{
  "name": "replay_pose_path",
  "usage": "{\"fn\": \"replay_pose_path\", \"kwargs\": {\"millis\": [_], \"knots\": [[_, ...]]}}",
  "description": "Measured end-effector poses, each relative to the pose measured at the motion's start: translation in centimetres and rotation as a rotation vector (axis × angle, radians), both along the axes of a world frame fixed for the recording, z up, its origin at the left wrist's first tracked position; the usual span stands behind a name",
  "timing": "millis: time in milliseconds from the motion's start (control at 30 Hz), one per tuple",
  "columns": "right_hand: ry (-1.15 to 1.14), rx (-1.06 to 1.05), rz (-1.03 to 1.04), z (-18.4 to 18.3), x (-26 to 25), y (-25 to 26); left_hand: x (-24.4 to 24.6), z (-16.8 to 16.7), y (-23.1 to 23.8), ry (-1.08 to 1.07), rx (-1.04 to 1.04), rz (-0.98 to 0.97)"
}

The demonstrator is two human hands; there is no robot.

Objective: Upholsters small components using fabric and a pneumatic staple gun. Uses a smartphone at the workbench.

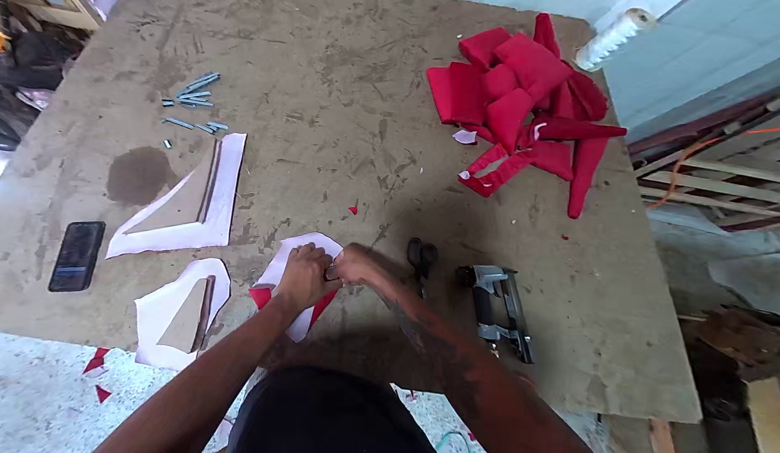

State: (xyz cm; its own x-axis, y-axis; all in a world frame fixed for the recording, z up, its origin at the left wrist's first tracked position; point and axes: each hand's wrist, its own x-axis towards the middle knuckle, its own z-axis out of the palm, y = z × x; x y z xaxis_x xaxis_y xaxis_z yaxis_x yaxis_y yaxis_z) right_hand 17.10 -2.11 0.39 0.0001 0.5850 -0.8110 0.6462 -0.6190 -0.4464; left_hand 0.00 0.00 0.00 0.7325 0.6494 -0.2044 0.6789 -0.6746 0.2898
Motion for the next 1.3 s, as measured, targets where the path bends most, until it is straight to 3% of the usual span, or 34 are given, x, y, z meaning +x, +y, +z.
{"fn": "replay_pose_path", "kwargs": {"millis": [100,133,267,333,433,500,633,767,933,1100,1300], "knots": [[0.36,0.249,-0.326,2.3,1.1,-3.9,-1.0,-0.9,0.1,-0.117,0.029,-0.025],[0.356,0.365,-0.397,2.8,2.4,-5.6,-1.0,-1.3,0.3,-0.143,0.04,-0.034],[-0.293,0.707,-0.732,5.9,11.2,-15.6,-1.1,-1.7,0.3,-0.188,0.043,-0.026],[-0.564,0.673,-0.789,6.1,15.5,-21.1,-1.3,-1.6,0.3,-0.202,0.038,-0.023],[-0.683,0.518,-0.729,3.4,18.1,-25.1,-1.4,-1.8,0.5,-0.238,0.051,-0.027],[-0.722,0.479,-0.679,1.8,17.9,-25.0,-1.6,-1.9,0.5,-0.25,0.067,-0.031],[-0.693,0.327,-0.654,3.2,16.7,-23.0,-1.9,-1.7,0.2,-0.263,0.065,-0.026],[-0.373,0.303,-0.784,7.3,13.4,-20.7,-2.0,-2.0,0.8,-0.276,0.053,0.002],[-0.017,0.195,-0.47,11.6,5.2,-16.4,-2.0,-2.1,0.5,-0.311,0.046,0.001],[-0.176,0.345,-0.049,10.0,0.1,-12.1,-2.4,-2.3,0.4,-0.333,0.051,0.005],[-0.289,0.279,0.074,9.5,-1.1,-10.4,-2.4,-2.1,0.3,-0.345,0.054,0.008]]}}
